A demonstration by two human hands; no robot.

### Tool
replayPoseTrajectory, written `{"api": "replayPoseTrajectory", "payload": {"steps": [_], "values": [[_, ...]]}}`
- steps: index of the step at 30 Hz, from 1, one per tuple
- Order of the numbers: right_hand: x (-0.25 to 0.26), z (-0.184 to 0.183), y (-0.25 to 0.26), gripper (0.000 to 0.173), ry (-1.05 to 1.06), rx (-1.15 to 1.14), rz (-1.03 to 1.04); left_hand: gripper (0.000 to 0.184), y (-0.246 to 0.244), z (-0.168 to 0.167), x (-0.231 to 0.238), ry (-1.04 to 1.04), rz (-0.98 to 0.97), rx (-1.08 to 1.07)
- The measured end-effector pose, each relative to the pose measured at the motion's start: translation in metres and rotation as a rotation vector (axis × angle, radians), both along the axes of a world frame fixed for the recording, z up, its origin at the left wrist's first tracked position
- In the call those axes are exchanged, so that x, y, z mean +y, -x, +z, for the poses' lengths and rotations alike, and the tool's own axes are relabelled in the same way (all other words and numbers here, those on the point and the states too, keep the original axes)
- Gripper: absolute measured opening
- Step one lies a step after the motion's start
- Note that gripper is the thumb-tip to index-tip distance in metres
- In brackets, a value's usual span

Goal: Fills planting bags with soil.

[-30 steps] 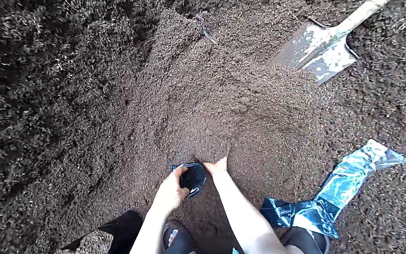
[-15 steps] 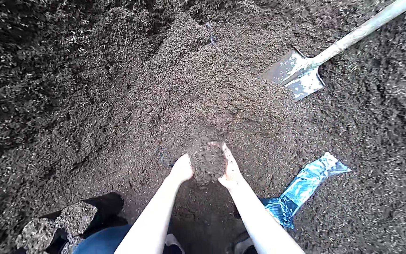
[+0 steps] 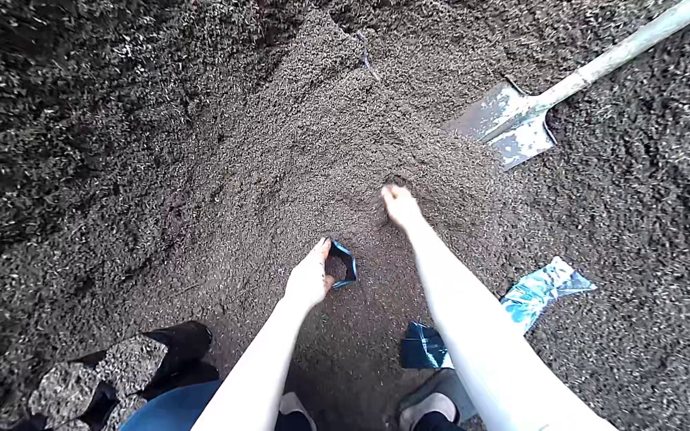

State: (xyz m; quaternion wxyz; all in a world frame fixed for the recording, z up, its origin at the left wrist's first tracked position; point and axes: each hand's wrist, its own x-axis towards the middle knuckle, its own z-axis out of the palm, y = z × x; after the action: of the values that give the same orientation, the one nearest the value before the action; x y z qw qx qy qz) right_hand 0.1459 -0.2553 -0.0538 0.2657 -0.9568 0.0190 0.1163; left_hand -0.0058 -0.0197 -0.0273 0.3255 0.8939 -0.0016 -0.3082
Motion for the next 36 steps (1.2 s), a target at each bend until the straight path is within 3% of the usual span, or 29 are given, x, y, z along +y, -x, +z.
{"api": "replayPoseTrajectory", "payload": {"steps": [2,4,6,9,11,13,15,18,21,24,31,34,36], "values": [[0.007,-0.029,0.003,0.049,0.027,0.17,0.028,0.082,-0.005,0.002,0.002,-0.031,-0.021,0.023],[0.006,-0.022,0.011,0.051,-0.045,0.272,0.083,0.082,-0.008,0.006,0.003,0.001,-0.007,0.02],[-0.014,-0.015,0.047,0.047,-0.185,0.191,0.02,0.082,-0.009,0.007,0.008,0.001,0.002,0.033],[-0.039,-0.029,0.141,0.058,-0.387,0.34,-0.536,0.073,-0.008,0.007,0.006,0.018,-0.036,0.072],[-0.024,-0.059,0.198,0.07,-0.828,0.583,-0.925,0.07,-0.008,0.017,0.005,0.035,-0.071,0.112],[-0.003,-0.09,0.218,0.077,-1.23,0.581,-1.169,0.073,-0.01,0.022,0.004,0.092,-0.065,0.117],[0.017,-0.105,0.205,0.083,-1.532,0.434,-1.289,0.077,-0.007,0.01,0.006,0.078,-0.052,0.134],[0.039,-0.104,0.143,0.089,-1.704,0.322,-1.207,0.08,-0.007,0.006,0.008,0.069,-0.081,0.128],[0.046,-0.102,0.105,0.088,-1.682,0.321,-1.197,0.079,-0.005,0.002,0.012,0.106,-0.056,0.133],[0.039,-0.096,0.1,0.085,-1.699,0.33,-1.223,0.079,-0.009,-0.003,0.011,0.14,-0.028,0.126],[0.018,-0.022,0.122,0.092,-1.853,0.435,-0.738,0.074,-0.013,0.003,0.004,0.166,-0.031,0.108],[0.032,0.005,0.142,0.077,-1.829,0.53,-0.614,0.059,-0.011,0.003,0.004,0.177,-0.009,0.079],[0.052,0.019,0.149,0.057,-1.58,0.46,-0.644,0.052,-0.007,0.002,0.008,0.181,0.003,0.061]]}}
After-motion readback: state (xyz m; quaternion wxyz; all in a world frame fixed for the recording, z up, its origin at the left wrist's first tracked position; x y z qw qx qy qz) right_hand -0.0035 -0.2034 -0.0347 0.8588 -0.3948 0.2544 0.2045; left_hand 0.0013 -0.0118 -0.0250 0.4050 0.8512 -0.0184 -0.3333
